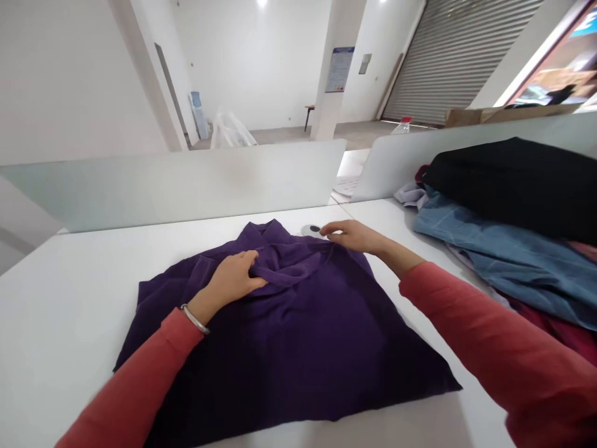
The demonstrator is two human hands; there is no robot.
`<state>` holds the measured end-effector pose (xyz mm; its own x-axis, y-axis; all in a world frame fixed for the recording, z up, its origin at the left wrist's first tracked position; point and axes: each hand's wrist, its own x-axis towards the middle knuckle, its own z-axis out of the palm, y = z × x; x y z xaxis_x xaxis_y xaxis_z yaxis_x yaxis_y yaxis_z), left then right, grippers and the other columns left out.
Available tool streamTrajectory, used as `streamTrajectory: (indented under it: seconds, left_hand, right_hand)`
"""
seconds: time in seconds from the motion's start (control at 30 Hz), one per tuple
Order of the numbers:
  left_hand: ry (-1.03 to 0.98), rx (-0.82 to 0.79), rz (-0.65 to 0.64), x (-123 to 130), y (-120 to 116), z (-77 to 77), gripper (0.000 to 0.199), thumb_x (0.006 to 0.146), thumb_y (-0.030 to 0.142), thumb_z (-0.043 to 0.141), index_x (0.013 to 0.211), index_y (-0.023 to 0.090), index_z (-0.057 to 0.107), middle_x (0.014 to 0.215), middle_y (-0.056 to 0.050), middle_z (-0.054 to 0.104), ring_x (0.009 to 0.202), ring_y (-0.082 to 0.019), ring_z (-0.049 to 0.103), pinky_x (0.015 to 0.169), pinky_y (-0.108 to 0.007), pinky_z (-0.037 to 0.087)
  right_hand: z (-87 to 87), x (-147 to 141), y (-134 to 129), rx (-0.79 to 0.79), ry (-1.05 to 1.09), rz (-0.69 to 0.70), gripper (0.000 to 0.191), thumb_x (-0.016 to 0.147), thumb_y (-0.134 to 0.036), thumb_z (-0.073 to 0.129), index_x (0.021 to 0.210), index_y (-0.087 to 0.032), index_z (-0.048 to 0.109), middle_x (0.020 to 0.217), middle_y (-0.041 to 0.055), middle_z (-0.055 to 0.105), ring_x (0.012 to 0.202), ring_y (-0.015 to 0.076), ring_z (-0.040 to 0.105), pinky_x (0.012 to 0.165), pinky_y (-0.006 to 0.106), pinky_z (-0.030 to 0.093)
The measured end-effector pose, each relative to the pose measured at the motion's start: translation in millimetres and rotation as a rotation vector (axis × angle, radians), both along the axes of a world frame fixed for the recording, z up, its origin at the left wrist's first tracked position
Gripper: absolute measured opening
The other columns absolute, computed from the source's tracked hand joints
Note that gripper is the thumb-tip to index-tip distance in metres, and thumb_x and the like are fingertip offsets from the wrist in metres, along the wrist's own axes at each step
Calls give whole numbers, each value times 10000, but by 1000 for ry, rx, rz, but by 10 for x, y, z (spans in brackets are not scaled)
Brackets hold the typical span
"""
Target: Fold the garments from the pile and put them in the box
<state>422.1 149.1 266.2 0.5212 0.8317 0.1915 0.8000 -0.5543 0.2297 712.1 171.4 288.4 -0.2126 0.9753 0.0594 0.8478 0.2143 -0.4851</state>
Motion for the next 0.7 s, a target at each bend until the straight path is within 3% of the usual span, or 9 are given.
streamTrajectory:
  seconds: [0.13, 0.23, 0.33, 0.43, 0.6, 0.7]
  left_hand:
    - [83, -138, 1, -296, 191, 114, 536, 644, 541, 549, 1027, 166, 531, 1032, -69, 587, 927, -226, 543, 813, -326, 414]
    - [140, -192, 110, -607, 243, 205, 542, 627, 591, 527, 985, 186, 560, 1004, -65, 596, 924, -241, 539, 799, -336, 408]
    - [130, -264, 240, -921, 223, 280, 488, 617, 572, 536, 931, 200, 584, 908, -54, 618, 850, -240, 561, 741, -330, 420]
    - [-25, -400, 316, -1176, 200, 296, 380, 613, 504, 543, 849, 212, 594, 787, -21, 629, 724, -204, 579, 645, -291, 434]
    - [-460, -461, 443, -1462, 281, 205, 304, 549, 458, 586, 679, 185, 554, 603, 4, 582, 556, -152, 535, 541, -263, 417]
    - [-576, -443, 485, -1591, 365, 122, 294, 521, 431, 616, 638, 175, 528, 565, 9, 542, 552, -136, 513, 538, -254, 402]
  right_hand:
    - [-184, 122, -35, -37, -267, 182, 392, 669, -48, 431, 997, -172, 605, 1017, 31, 593, 983, 177, 503, 886, 270, 377]
    - [-285, 99, -14, -2, -389, 248, 382, 650, -57, 465, 989, -157, 610, 1005, 54, 586, 1046, 217, 443, 894, 282, 361]
    - [-318, 105, 25, 33, -417, 190, 254, 691, -109, 459, 873, -148, 632, 922, 63, 595, 1007, 225, 453, 868, 282, 365]
    - [-321, 149, 71, 68, -399, 82, 220, 714, -146, 435, 811, -147, 632, 879, 62, 602, 971, 214, 474, 864, 277, 355]
    - [-332, 252, 112, 11, -322, -110, 269, 739, -177, 369, 780, -135, 632, 919, 80, 606, 912, 191, 520, 805, 251, 378]
    - [-360, 296, 111, -80, -294, -217, 277, 755, -210, 351, 755, -145, 620, 872, 74, 612, 835, 185, 547, 712, 244, 405]
